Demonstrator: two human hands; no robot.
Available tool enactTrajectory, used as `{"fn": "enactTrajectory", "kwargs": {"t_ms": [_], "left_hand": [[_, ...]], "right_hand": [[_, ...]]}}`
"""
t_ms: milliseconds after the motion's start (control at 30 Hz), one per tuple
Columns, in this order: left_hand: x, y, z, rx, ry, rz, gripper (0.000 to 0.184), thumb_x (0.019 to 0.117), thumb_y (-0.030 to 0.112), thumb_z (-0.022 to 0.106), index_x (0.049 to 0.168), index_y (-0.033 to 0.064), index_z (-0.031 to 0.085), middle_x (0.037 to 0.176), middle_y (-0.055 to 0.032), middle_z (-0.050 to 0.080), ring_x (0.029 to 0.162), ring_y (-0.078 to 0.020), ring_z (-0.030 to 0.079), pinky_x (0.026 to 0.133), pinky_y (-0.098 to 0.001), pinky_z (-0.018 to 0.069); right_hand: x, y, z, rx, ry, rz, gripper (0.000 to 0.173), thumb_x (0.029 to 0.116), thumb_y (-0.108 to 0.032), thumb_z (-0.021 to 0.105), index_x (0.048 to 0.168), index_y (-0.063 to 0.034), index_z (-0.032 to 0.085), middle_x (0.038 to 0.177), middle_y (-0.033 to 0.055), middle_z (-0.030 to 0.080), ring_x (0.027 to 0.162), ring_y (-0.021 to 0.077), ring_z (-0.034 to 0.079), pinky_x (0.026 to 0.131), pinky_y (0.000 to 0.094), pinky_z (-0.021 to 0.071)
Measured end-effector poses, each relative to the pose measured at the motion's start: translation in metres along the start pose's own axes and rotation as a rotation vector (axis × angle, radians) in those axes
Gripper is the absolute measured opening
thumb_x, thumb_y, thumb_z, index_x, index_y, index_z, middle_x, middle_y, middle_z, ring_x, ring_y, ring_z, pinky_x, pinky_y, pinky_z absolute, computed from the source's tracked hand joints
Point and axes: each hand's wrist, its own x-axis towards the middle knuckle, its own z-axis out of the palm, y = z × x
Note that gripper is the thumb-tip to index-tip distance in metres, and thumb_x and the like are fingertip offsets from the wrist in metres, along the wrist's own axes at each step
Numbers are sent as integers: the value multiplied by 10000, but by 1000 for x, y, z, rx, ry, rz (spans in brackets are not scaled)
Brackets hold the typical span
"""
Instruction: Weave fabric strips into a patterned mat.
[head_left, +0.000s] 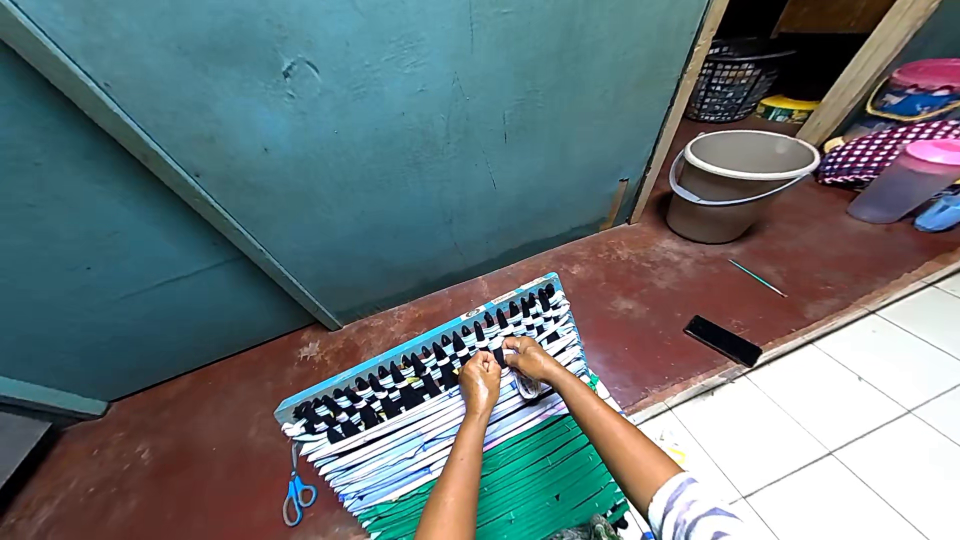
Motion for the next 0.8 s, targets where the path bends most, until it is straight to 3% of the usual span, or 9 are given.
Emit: {"fn": "enactTrajectory", "kwargs": {"t_ms": [167, 267, 333, 433, 467, 567, 667, 733, 800], "left_hand": [[-10, -5, 0, -46, 96, 44, 161, 958, 15, 573, 962, -85, 699, 755, -167, 645, 730, -265, 620, 738, -447, 504], [-20, -14, -15, -172, 99, 1, 152, 977, 5, 558, 981, -88, 678, 727, -116, 608, 665, -176, 563, 681, -363, 483], [-30, -23, -27, -368, 92, -52, 149, 1000, 3, 503, 998, -87, 623, 760, -71, 597, 635, -96, 560, 617, -267, 490], [-45, -34, -52, -776, 143, -106, 186, 977, 27, 394, 1042, -55, 548, 1095, -100, 698, 831, -114, 704, 688, -274, 597], [-49, -36, -62, -924, 168, -126, 193, 975, 36, 353, 1056, -15, 521, 1101, -83, 710, 875, -145, 721, 737, -323, 617], [-55, -49, -92, -1299, 243, -135, 326, 1008, 95, 231, 1022, 129, 555, 814, 4, 736, 794, -167, 742, 769, -379, 629], [-56, -69, -121, -1436, 374, -133, 479, 1061, 151, 188, 803, 241, 582, 562, 115, 577, 532, -45, 603, 622, -259, 582], [-62, -84, -138, -1285, 432, -86, 355, 1082, 112, 248, 932, 210, 554, 561, 125, 559, 484, -20, 567, 549, -215, 562], [-71, -98, -148, -888, 379, -71, 279, 938, -7, 418, 1179, 97, 510, 615, 123, 572, 509, 6, 562, 546, -175, 537]], "right_hand": [[-12, -2, -2, -13, 2, 4, 186, 1034, -68, 548, 1140, 48, 647, 916, 158, 635, 658, 173, 571, 671, 353, 515], [-27, -7, -4, -104, 86, -49, 263, 996, -43, 590, 1237, 30, 663, 1098, 199, 710, 896, 258, 701, 863, 430, 561], [-37, -8, -7, -160, 198, -121, 292, 951, -17, 614, 1231, 14, 691, 1150, 191, 728, 1061, 303, 705, 985, 490, 527], [-46, -6, -13, -199, 322, -234, 345, 904, 32, 614, 1240, 26, 693, 1231, 194, 704, 1150, 323, 673, 1035, 490, 502], [-48, -3, -13, -189, 346, -281, 360, 889, 39, 615, 1241, 31, 692, 1240, 197, 698, 1137, 318, 676, 1019, 470, 514], [-46, 8, -9, -151, 424, -431, 366, 853, 51, 622, 1210, 54, 703, 1233, 222, 694, 1069, 324, 684, 959, 463, 532], [-41, 24, -2, -176, 601, -529, 293, 859, 18, 618, 1122, 41, 746, 1197, 199, 722, 1120, 357, 688, 993, 546, 511], [-39, 32, 0, -216, 710, -549, 229, 872, 2, 608, 1039, 43, 760, 1120, 190, 745, 1067, 353, 711, 962, 527, 535], [-39, 38, 1, -249, 740, -542, 189, 882, 6, 606, 986, 44, 759, 1052, 184, 753, 998, 331, 725, 919, 468, 568]]}}
